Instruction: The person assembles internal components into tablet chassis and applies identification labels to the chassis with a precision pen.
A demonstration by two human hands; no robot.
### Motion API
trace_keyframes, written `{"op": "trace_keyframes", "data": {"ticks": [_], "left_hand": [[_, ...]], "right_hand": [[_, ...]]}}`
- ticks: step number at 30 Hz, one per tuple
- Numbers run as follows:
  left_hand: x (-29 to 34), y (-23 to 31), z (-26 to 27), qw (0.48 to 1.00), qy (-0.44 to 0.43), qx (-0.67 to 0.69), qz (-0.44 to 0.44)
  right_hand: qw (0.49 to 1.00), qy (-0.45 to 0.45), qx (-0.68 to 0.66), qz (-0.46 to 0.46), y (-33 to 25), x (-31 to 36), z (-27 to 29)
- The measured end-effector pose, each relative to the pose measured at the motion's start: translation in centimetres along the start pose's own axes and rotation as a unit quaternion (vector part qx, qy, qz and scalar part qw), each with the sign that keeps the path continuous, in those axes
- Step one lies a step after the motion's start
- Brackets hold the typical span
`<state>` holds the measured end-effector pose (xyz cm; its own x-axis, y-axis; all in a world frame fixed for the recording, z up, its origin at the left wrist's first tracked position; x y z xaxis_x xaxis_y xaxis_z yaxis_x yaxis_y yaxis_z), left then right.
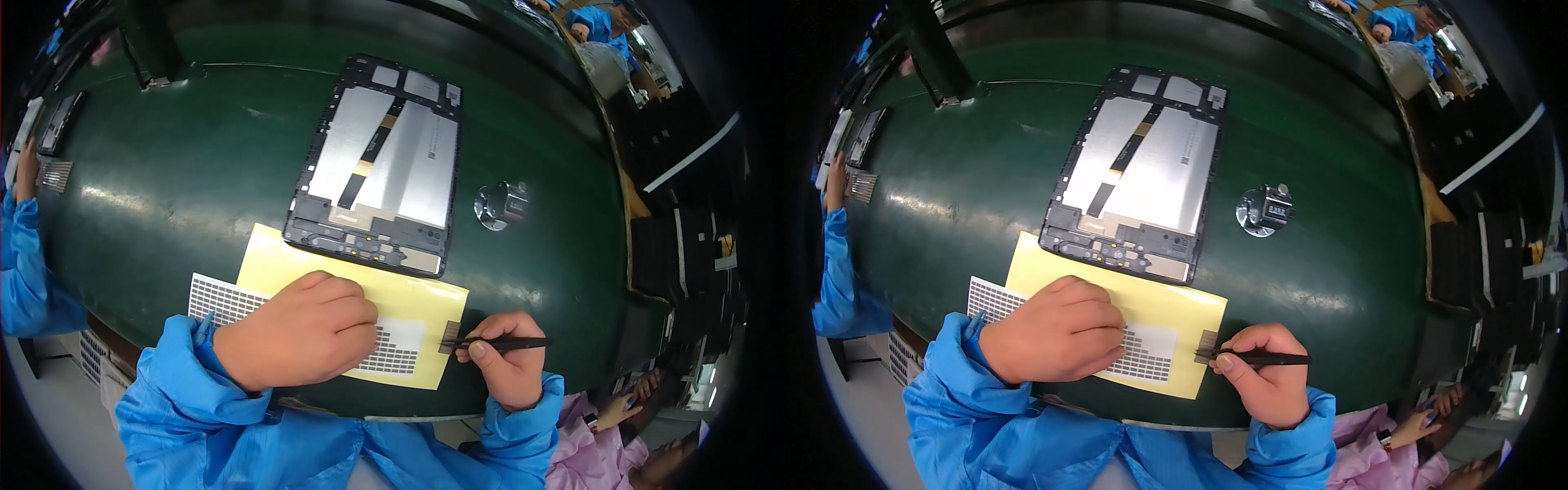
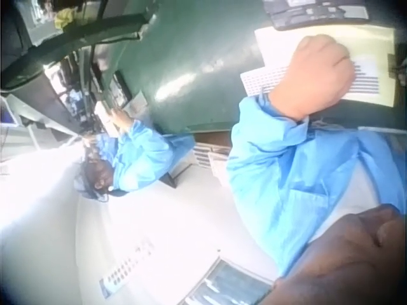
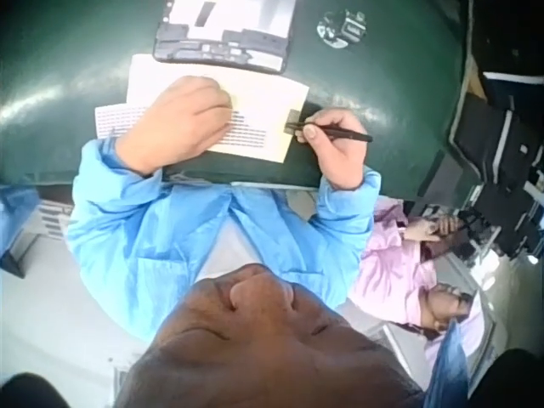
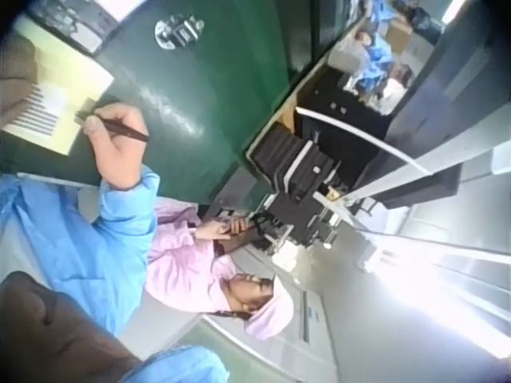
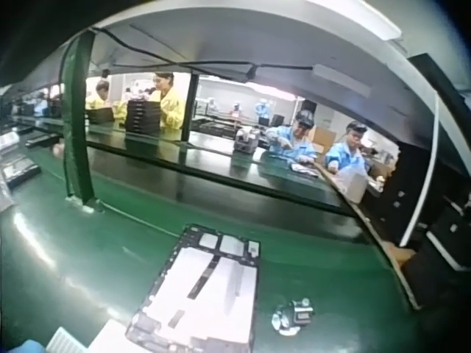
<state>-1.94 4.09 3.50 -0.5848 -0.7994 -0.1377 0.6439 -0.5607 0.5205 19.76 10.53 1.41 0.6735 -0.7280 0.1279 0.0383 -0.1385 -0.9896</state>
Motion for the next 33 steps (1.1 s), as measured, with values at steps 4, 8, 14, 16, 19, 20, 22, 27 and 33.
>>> {"op": "trace_keyframes", "data": {"ticks": [4,8,14,16,19,20,22,27,33], "left_hand": [[-0.1,1.3,0.8,1.0,-0.002,0.012,-0.014],[-2.5,3.4,0.8,0.998,-0.062,-0.01,-0.006],[-3.5,2.3,-1.8,0.997,-0.074,-0.03,-0.002],[-3.6,2.1,-1.8,0.996,-0.084,-0.028,0.008],[-3.7,2.1,-1.9,0.996,-0.083,-0.018,0.008],[-3.7,2.0,-1.9,0.996,-0.083,-0.017,0.008],[-3.7,2.0,-1.9,0.997,-0.082,-0.013,0.009],[-3.6,1.9,-1.9,0.997,-0.078,-0.011,0.007],[-3.2,1.9,-1.8,0.998,-0.066,-0.018,0.003]], "right_hand": [[0.998,0.06,0.0,-0.004,0.0,-0.8,0.9],[0.998,0.035,-0.023,-0.037,0.0,-1.6,0.9],[0.997,0.028,-0.042,-0.054,0.2,-1.8,1.0],[0.997,0.025,-0.046,-0.059,0.3,-1.9,1.0],[0.997,0.031,-0.059,-0.049,0.2,-1.9,1.1],[0.997,0.03,-0.046,-0.055,0.2,-1.9,1.1],[0.997,0.029,-0.032,-0.062,0.2,-1.9,1.1],[0.997,0.04,-0.028,-0.051,0.2,-1.9,1.0],[0.996,0.033,-0.075,-0.029,-0.3,-2.7,-0.1]]}}
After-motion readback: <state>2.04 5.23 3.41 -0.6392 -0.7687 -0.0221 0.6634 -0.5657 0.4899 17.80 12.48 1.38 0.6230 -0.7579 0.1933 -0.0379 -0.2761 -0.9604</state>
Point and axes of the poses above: each hand's wrist, its own x-axis away from the middle knuckle, its own z-axis out of the back of the hand, y = z × x, the point moved 6 cm from there along -x, towards the middle knuckle, and after that the axes turned 13 degrees about -y, right-handed, at the moved point
